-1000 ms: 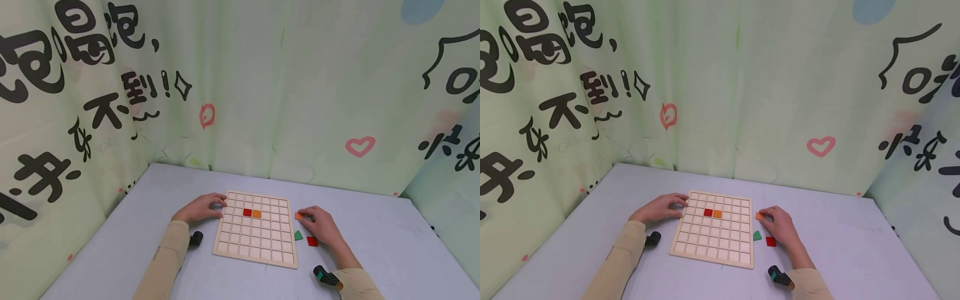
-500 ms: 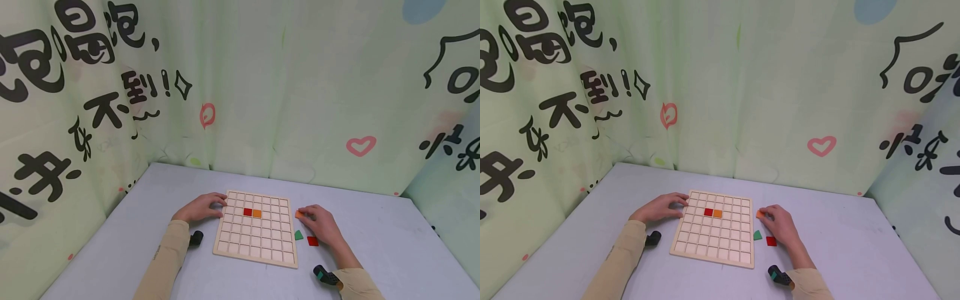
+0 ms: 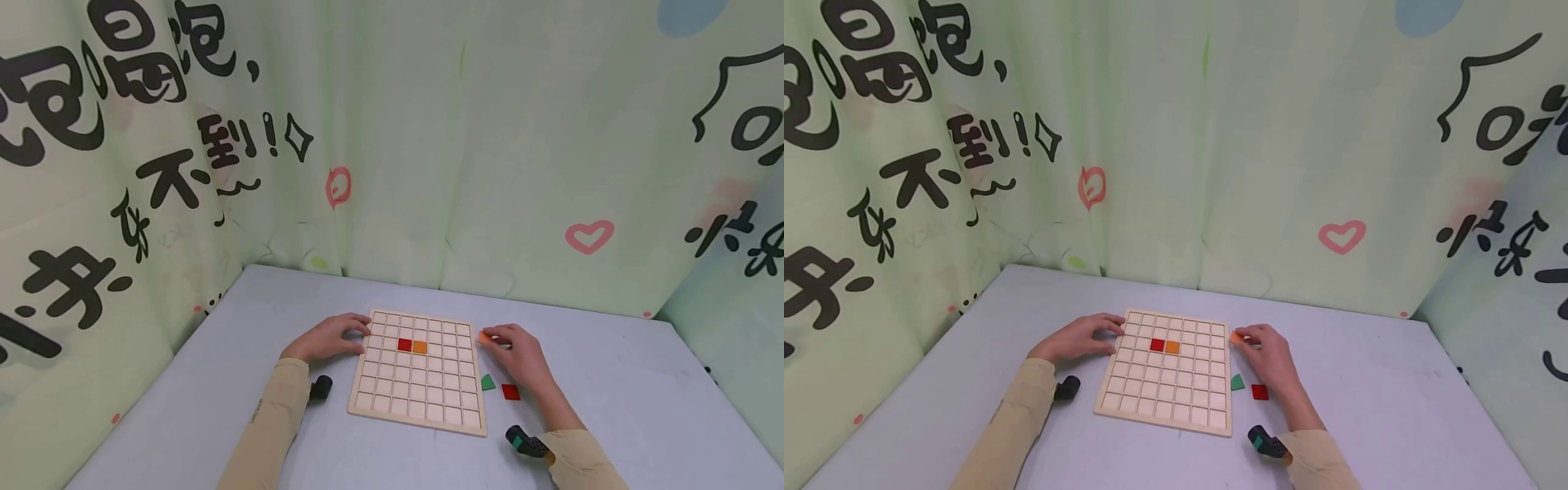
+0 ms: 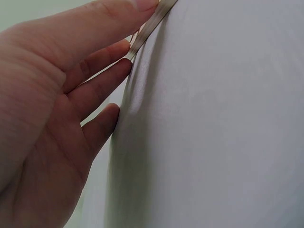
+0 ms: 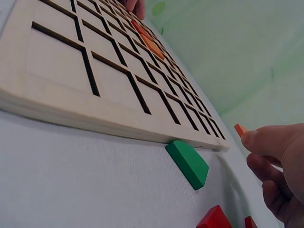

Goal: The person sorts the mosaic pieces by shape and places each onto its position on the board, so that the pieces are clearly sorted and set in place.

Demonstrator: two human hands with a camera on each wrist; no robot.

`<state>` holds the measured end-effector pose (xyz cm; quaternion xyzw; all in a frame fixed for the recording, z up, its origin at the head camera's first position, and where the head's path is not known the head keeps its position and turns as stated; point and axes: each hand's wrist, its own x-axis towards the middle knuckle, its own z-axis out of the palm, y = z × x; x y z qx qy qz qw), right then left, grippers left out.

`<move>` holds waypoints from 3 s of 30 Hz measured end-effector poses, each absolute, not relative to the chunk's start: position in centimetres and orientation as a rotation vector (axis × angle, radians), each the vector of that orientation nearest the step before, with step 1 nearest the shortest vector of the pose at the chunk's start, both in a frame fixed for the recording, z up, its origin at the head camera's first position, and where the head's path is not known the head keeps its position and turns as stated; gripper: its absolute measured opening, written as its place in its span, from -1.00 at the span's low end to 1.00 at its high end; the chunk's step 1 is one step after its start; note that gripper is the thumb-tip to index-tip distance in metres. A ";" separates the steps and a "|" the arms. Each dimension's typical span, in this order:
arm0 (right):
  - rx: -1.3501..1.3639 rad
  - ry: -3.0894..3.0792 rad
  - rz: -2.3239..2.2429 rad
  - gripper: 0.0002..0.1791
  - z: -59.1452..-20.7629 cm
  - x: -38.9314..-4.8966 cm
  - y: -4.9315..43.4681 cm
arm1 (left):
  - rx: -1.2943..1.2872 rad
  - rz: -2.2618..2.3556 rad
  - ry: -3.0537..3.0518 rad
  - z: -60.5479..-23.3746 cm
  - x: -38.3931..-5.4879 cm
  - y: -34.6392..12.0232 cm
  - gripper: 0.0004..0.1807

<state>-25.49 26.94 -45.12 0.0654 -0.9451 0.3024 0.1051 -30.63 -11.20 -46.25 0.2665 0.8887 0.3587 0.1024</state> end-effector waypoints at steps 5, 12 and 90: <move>0.176 -2.802 0.925 -0.66 -45.1 -25.7 26.4 | 0.793 1.071 2.621 -46.4 -30.6 -11.2 -0.69; 0.210 -2.812 0.950 -0.66 -44.8 -25.7 25.3 | 0.790 1.068 2.627 -46.3 -30.5 -11.2 -0.69; 0.552 -2.816 0.911 -0.75 -45.9 -25.9 20.2 | 0.756 1.063 2.616 -46.0 -30.5 -11.1 -0.67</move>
